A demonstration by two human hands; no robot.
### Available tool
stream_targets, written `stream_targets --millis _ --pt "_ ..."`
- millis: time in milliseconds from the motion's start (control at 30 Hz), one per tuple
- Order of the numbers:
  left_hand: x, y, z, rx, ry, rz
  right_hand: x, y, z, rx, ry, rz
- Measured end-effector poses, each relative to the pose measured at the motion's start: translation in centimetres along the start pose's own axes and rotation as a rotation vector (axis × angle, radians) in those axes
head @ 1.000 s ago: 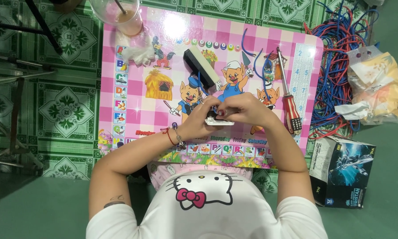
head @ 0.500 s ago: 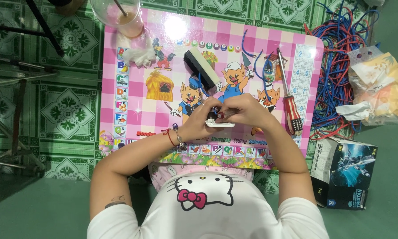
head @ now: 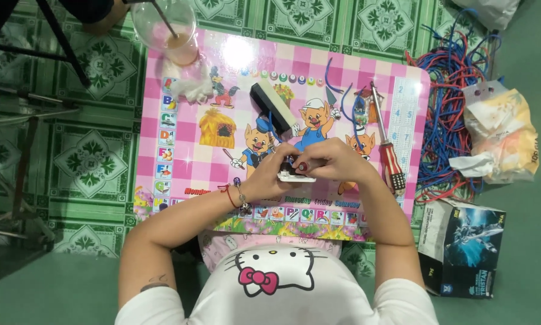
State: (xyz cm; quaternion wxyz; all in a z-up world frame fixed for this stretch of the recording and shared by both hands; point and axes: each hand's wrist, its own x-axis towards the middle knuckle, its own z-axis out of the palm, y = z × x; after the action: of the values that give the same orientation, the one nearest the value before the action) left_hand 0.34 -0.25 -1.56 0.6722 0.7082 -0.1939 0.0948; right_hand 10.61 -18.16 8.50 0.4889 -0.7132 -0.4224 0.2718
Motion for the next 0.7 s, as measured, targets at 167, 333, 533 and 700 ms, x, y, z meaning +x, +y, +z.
stream_targets --millis 167,333,533,700 --pt "0.5 0.8 -0.2 -0.011 0.005 0.009 -0.1 -0.7 -0.5 -0.014 -0.024 -0.002" --pt "0.3 1.5 -0.3 -0.024 -0.007 -0.022 -0.2 0.0 -0.2 -0.027 -0.018 0.014" --pt "-0.4 0.1 0.0 0.009 0.010 -0.060 -0.1 0.1 0.1 -0.050 -0.006 -0.008" --pt "-0.5 -0.3 -0.1 0.020 -0.001 -0.055 0.1 -0.6 0.0 -0.054 -0.007 -0.036"
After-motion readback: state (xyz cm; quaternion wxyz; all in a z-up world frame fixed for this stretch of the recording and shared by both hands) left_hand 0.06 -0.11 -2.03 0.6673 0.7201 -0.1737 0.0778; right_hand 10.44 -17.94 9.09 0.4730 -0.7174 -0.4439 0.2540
